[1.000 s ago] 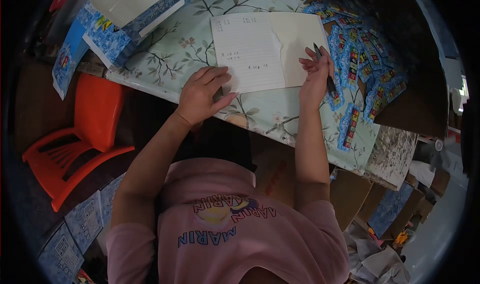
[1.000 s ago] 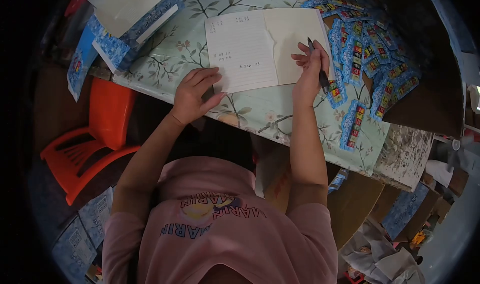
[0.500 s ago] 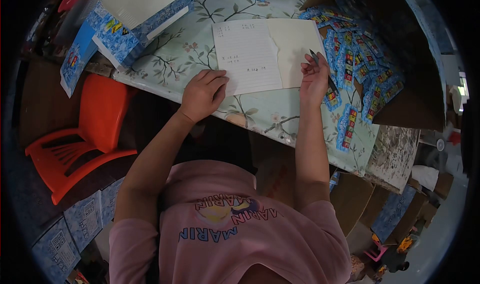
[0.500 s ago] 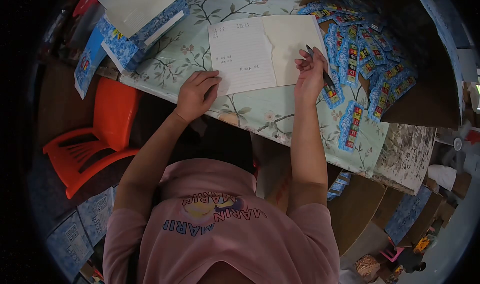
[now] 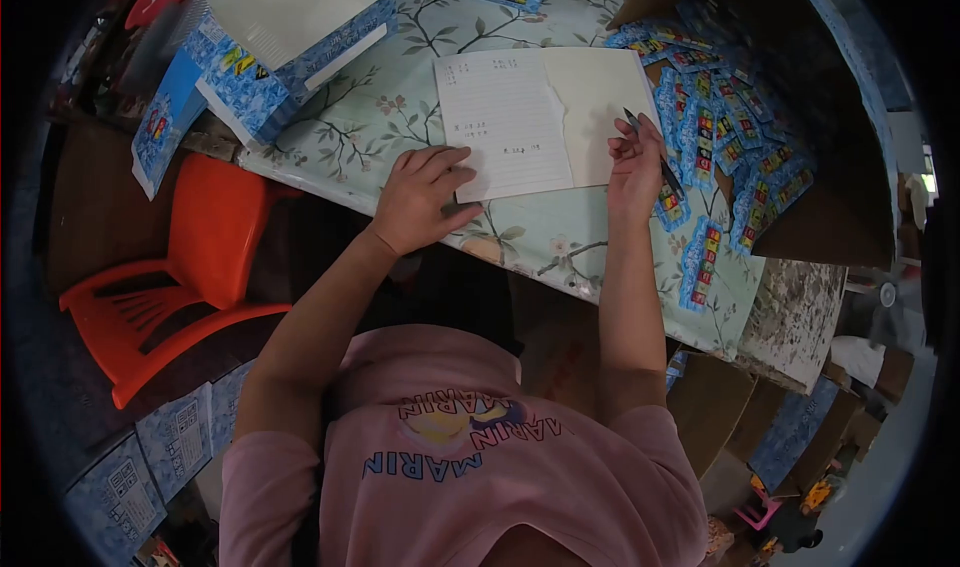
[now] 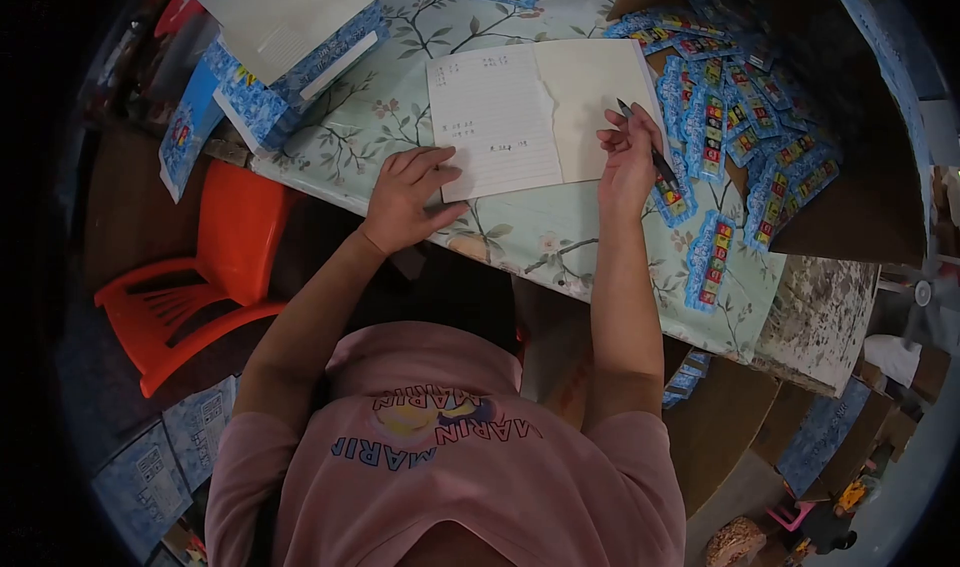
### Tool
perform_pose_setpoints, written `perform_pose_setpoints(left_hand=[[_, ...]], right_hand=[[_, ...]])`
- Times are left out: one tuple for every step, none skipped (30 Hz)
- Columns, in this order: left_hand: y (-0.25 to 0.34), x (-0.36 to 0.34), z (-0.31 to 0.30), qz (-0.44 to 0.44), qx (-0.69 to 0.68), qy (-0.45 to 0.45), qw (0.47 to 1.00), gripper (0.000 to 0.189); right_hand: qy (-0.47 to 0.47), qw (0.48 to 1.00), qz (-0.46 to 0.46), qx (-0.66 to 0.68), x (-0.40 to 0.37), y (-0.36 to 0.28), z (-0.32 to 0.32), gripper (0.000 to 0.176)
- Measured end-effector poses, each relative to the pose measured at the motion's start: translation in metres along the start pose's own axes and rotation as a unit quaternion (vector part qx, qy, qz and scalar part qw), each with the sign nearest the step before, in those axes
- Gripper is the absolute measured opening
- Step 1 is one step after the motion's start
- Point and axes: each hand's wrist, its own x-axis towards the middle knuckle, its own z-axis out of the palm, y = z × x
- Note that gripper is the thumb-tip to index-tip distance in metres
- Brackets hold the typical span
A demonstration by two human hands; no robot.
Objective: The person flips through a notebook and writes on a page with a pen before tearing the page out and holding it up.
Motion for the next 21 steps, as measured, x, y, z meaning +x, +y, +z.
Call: perform_pose_setpoints(left_hand=[[-0.001, 0.0, 0.0, 0.003, -0.002, -0.006, 1.0, 0.032], [-0.002, -0.001, 0.0, 0.003, -0.001, -0.008, 1.0, 0.032], [-0.002, -0.001, 0.0, 0.005, -0.003, -0.009, 1.0, 0.032], [-0.003, -0.001, 0.0, 0.009, -0.006, -0.01, 1.0, 0.032], [-0.003, 0.0, 0.001, 0.012, -0.008, -0.014, 1.0, 0.032], [-0.003, 0.0, 0.001, 0.012, -0.008, -0.016, 1.0, 0.031], [-0.004, 0.0, 0.001, 0.01, -0.009, -0.016, 1.0, 0.031], [-0.004, 0.0, 0.001, 0.009, -0.011, -0.016, 1.0, 0.031], [-0.005, 0.0, 0.001, 0.011, -0.013, -0.014, 1.0, 0.032], [-0.005, -0.001, 0.0, 0.012, -0.016, -0.012, 1.0, 0.033], [-0.004, -0.001, -0.001, 0.009, -0.017, -0.009, 1.0, 0.033], [-0.003, 0.0, -0.001, -0.009, -0.025, 0.0, 1.0, 0.03], [-0.003, 0.001, -0.002, -0.025, -0.033, 0.01, 0.999, 0.027], [-0.005, 0.002, 0.001, -0.027, -0.031, 0.013, 0.999, 0.027], [-0.008, 0.001, 0.008, -0.101, -0.028, 0.066, 0.992, 0.027], [-0.01, 0.002, 0.011, -0.172, -0.024, 0.119, 0.978, 0.027], [-0.012, 0.002, 0.013, -0.169, -0.024, 0.12, 0.978, 0.027], [-0.013, 0.002, 0.015, -0.195, -0.007, 0.11, 0.975, 0.03], [-0.013, 0.002, 0.015, -0.221, 0.009, 0.1, 0.97, 0.034], [-0.014, 0.003, 0.014, -0.217, 0.007, 0.102, 0.971, 0.034], [-0.017, 0.003, 0.01, -0.249, -0.06, 0.076, 0.964, 0.037]], right_hand=[[0.0, 1.0, -0.002, 0.0, 0.0, 0.0, 0.0, 0.024], [0.001, 1.0, 0.0, 0.001, 0.001, 0.0, 0.0, 0.024], [0.0, 1.0, 0.001, 0.0, 0.001, 0.0, 0.0, 0.025], [0.002, 1.0, 0.002, -0.002, 0.001, 0.0, -0.001, 0.025], [0.007, 1.0, 0.001, -0.001, 0.001, -0.001, -0.001, 0.025], [0.006, 1.0, -0.001, -0.004, 0.001, -0.001, 0.0, 0.025], [0.003, 1.0, -0.002, -0.008, 0.0, -0.001, 0.0, 0.026], [0.004, 1.0, -0.001, -0.01, 0.0, -0.001, 0.0, 0.026], [0.001, 1.0, -0.006, -0.02, 0.0, 0.0, 0.001, 0.026], [-0.002, 0.999, -0.011, -0.031, -0.001, -0.001, 0.003, 0.026], [-0.006, 0.999, -0.009, -0.034, -0.003, -0.001, 0.006, 0.026], [-0.001, 0.996, -0.022, -0.091, -0.006, -0.001, 0.011, 0.026], [0.004, 0.989, -0.036, -0.146, -0.008, 0.0, 0.017, 0.026], [0.0, 0.989, -0.037, -0.146, -0.011, 0.004, 0.023, 0.026], [-0.029, 0.952, -0.14, -0.273, -0.015, 0.012, 0.029, 0.026], [-0.055, 0.887, -0.239, -0.391, -0.018, 0.018, 0.029, 0.027], [-0.089, 0.839, -0.292, -0.45, -0.014, 0.025, 0.027, 0.028], [-0.085, 0.839, -0.294, -0.449, -0.013, 0.027, 0.023, 0.028], [-0.089, 0.776, -0.338, -0.525, -0.017, 0.024, 0.028, 0.029], [-0.091, 0.703, -0.38, -0.594, -0.018, 0.021, 0.03, 0.03], [-0.09, 0.734, -0.335, -0.584, -0.018, 0.023, 0.028, 0.034]])
